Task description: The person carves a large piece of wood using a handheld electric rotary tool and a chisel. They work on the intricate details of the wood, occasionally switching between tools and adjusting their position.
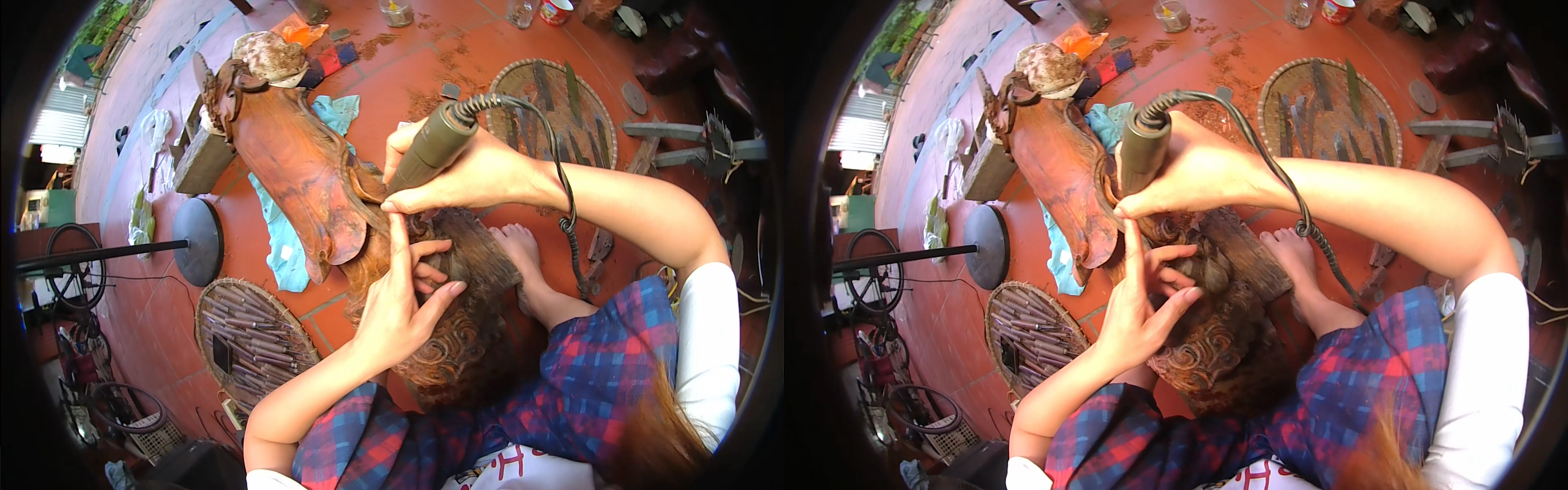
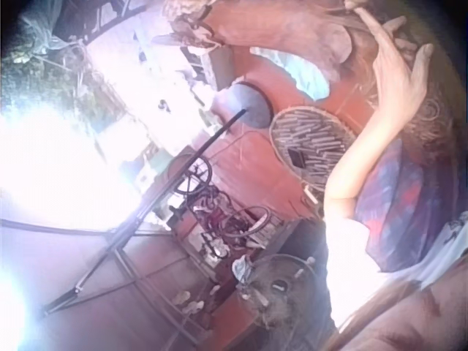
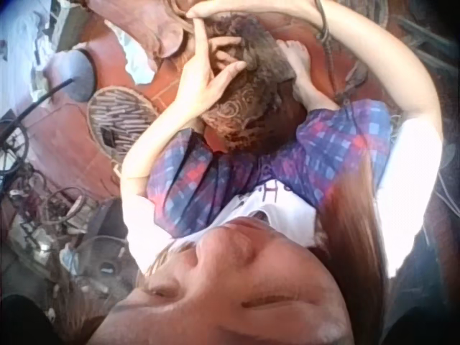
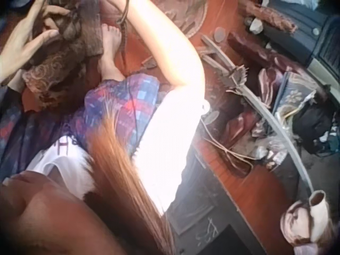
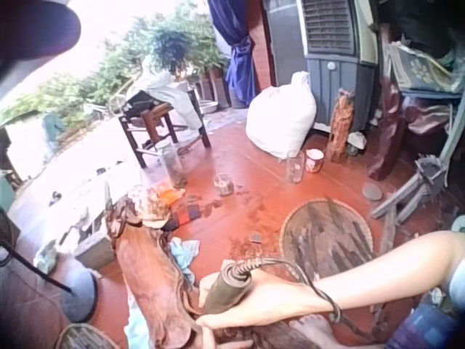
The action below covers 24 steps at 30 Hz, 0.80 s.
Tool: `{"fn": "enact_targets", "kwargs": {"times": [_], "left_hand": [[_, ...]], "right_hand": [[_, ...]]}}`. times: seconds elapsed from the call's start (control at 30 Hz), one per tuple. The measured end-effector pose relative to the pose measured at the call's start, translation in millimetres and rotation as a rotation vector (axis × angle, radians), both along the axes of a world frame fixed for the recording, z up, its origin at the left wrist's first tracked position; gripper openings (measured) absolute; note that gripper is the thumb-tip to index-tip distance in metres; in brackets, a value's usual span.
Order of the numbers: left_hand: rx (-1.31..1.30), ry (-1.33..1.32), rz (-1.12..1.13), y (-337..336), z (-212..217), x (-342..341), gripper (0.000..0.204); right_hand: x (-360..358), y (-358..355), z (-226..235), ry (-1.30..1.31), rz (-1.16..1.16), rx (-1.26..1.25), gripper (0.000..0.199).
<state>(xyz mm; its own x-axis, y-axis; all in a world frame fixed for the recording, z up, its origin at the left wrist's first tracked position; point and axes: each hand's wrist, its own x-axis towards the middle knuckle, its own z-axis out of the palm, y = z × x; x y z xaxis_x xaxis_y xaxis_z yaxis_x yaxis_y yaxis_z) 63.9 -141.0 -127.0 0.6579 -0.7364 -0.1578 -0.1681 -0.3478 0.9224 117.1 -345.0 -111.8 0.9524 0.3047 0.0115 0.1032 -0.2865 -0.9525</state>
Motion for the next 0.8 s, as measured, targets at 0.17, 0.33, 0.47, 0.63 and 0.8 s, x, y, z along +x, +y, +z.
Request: {"fn": "enact_targets", "kwargs": {"times": [0.17, 0.33, 0.47, 0.63, 0.8], "left_hand": [[-0.074, -0.021, 0.097, -5, -11, -1, 0.103], [-0.035, 0.016, 0.058, -1, -12, -1, 0.102], [-0.028, 0.025, 0.061, 5, -13, 0, 0.102], [-0.039, 0.024, 0.054, 2, -15, 3, 0.102], [-0.031, 0.013, 0.077, 4, -13, 6, 0.103]], "right_hand": [[5, 7, -5, 0.084, 0.022, 0.129, 0.023], [3, 10, -6, 0.166, 0.009, 0.101, 0.023], [5, 17, 3, 0.274, -0.029, 0.075, 0.027], [7, 18, 1, 0.181, -0.064, -0.008, 0.028], [11, 27, 0, 0.227, -0.070, 0.009, 0.027]]}}
